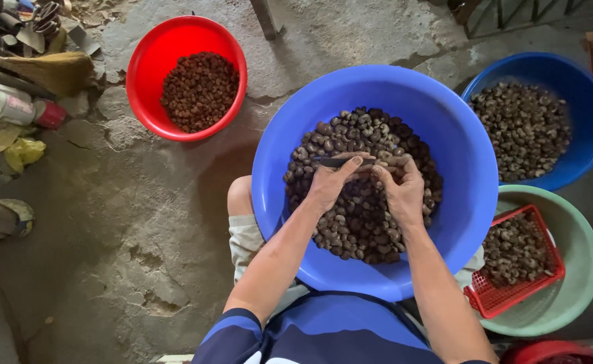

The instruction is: A worker manually processes cashew nuts using a small hand tool, likely peeling or cracking them, while sitting on the floor surrounded by basins of nuts.

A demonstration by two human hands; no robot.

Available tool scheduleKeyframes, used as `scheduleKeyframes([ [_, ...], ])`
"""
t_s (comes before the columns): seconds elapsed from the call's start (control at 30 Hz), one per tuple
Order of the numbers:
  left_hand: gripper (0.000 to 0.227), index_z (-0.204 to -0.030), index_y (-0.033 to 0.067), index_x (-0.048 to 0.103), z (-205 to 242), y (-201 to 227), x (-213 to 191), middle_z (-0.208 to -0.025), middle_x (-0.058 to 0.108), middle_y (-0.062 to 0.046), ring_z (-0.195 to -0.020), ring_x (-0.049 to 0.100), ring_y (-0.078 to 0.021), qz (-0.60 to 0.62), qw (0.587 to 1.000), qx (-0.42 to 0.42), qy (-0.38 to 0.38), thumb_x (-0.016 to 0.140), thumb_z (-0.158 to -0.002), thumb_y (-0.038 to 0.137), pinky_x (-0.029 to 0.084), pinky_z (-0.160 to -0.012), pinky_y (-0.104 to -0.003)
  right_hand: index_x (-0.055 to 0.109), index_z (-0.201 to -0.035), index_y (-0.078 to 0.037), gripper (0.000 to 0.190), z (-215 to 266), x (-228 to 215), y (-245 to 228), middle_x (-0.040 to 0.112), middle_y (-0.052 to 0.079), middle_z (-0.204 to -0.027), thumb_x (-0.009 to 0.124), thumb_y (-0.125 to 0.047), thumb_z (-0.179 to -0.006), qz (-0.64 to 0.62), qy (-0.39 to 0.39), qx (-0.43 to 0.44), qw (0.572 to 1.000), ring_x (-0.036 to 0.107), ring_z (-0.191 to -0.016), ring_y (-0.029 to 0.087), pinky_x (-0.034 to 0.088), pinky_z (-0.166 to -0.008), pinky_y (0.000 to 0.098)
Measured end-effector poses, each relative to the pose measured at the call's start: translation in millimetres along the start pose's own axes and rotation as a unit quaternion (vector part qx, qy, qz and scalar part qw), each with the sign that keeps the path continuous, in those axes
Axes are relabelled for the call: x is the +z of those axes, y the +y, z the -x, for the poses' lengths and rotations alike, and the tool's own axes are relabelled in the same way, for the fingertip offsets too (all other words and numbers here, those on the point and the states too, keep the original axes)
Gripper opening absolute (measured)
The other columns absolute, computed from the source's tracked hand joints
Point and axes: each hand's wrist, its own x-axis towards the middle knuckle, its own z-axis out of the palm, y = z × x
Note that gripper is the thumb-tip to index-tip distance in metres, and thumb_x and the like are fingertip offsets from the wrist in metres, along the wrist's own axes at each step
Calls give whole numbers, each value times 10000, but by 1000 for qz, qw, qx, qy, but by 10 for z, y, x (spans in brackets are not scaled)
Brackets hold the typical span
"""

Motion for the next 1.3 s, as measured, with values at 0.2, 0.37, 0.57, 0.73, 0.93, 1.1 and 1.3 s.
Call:
scheduleKeyframes([
  [0.2, 309, -1262, 85, 757, -27, -59, -50, -1335, 664, -261, -1412, 454, -514, -19, 999, 29, -7, 694, -1074, 322, 347, -1172, -727, 619, -1185, 5, 222, 7, 4, 56, 734, 201, -1021, 721, -154, -1068, -3, -2, 23, 1000, 700, -997, 265, 597, -837, 469],
  [0.37, 318, -1267, 67, 752, -31, -65, -54, -1325, 670, -258, -1413, 462, -498, -26, 999, 42, -9, 692, -1075, 313, 336, -1182, -710, 659, -1159, 0, 216, -5, 15, 196, 744, 200, -994, 726, -182, -1063, 10, -6, 53, 999, 705, -971, 244, 613, -822, 421],
  [0.57, 298, -1248, 78, 769, -44, -121, -62, -1289, 697, -241, -1364, 518, -464, -15, 997, 60, -35, 703, -1069, 307, 375, -1157, -665, 703, -1128, -28, 193, 4, 25, 127, 759, 166, -972, 700, -213, -1072, -52, -11, 88, 995, 703, -913, 193, 602, -802, 385],
  [0.73, 275, -1226, 65, 777, 11, -50, -10, -1253, 724, -230, -1316, 586, -434, 7, 997, 73, -30, 714, -1062, 277, 424, -1135, -620, 689, -1208, 37, 276, 13, 33, 20, 747, 230, -1010, 622, -214, -1114, -88, -42, 93, 991, 693, -938, 240, 572, -791, 464],
  [0.93, 256, -1211, 85, 791, -1, -52, -19, -1243, 743, -191, -1298, 623, -356, 8, 996, 83, -26, 719, -1058, 277, 452, -1132, -561, 693, -1183, -3, 240, 1, 29, 78, 753, 149, -955, 634, -216, -1092, -187, -37, 126, 974, 699, -838, 163, 518, -711, 296],
  [1.1, 301, -1216, 104, 794, 23, -19, -11, -1238, 746, -167, -1264, 633, -342, -22, 997, 75, -27, 727, -1052, 347, 461, -1102, -536, 718, -1176, -6, 222, 15, 47, 81, 763, 141, -918, 673, -190, -1059, -189, -17, 112, 975, 728, -805, 175, 568, -700, 276],
  [1.3, 300, -1216, 112, 788, -139, -257, -191, -1163, 753, -139, -1128, 627, -226, -62, 994, 87, 25, 702, -1070, 360, 515, -1015, -458, 734, -1159, -13, 226, 114, -11, -422, 756, 184, -928, 685, -215, -1069, 4, 7, 46, 999, 680, -856, 207, 575, -770, 403],
])
